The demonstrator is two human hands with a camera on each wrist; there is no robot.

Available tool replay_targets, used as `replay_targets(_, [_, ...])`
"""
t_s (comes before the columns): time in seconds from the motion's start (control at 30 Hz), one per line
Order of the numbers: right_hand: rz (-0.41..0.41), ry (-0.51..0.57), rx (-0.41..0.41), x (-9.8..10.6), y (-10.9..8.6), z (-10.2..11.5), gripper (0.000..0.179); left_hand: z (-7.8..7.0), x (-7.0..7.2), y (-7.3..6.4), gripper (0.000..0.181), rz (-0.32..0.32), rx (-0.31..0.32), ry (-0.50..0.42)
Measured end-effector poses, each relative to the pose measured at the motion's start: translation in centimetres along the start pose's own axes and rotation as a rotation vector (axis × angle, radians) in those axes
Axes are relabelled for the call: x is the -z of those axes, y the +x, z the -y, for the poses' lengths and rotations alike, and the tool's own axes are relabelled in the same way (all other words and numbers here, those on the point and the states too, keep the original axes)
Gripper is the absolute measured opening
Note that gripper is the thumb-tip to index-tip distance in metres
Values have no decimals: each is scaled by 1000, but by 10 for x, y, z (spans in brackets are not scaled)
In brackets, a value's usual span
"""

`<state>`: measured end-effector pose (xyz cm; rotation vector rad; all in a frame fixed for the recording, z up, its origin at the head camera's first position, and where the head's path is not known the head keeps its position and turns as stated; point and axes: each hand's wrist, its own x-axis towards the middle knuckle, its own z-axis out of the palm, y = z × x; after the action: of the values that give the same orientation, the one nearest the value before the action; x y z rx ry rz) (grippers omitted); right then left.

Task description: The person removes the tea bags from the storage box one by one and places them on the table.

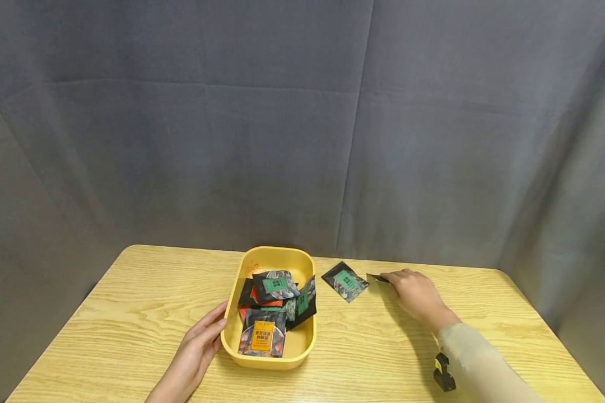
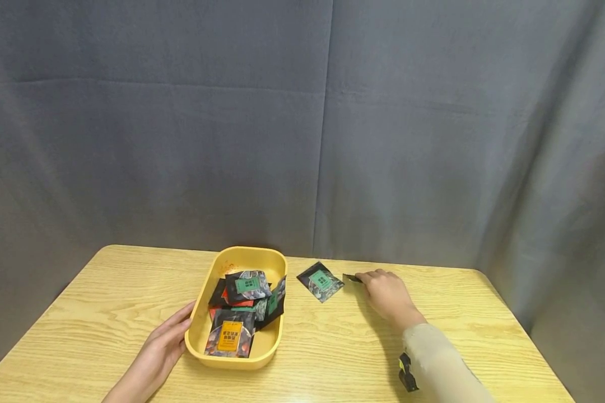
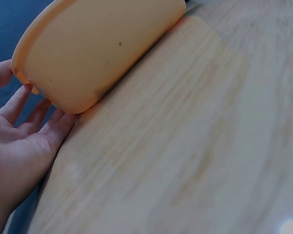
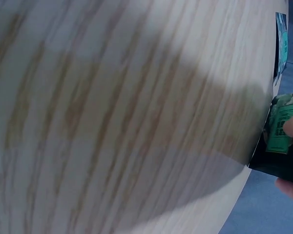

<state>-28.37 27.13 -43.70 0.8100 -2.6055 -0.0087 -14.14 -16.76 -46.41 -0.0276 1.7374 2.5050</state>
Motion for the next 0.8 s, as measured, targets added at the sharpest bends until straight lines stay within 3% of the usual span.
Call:
replay_targets(0.27, [137,18,-13,2,1,4,39,1,1,-1,59,-12,9,8])
replay_targets(0.8, [175,13,-1,-2,-5,3,42,1,1,0,61,-7,10,-5])
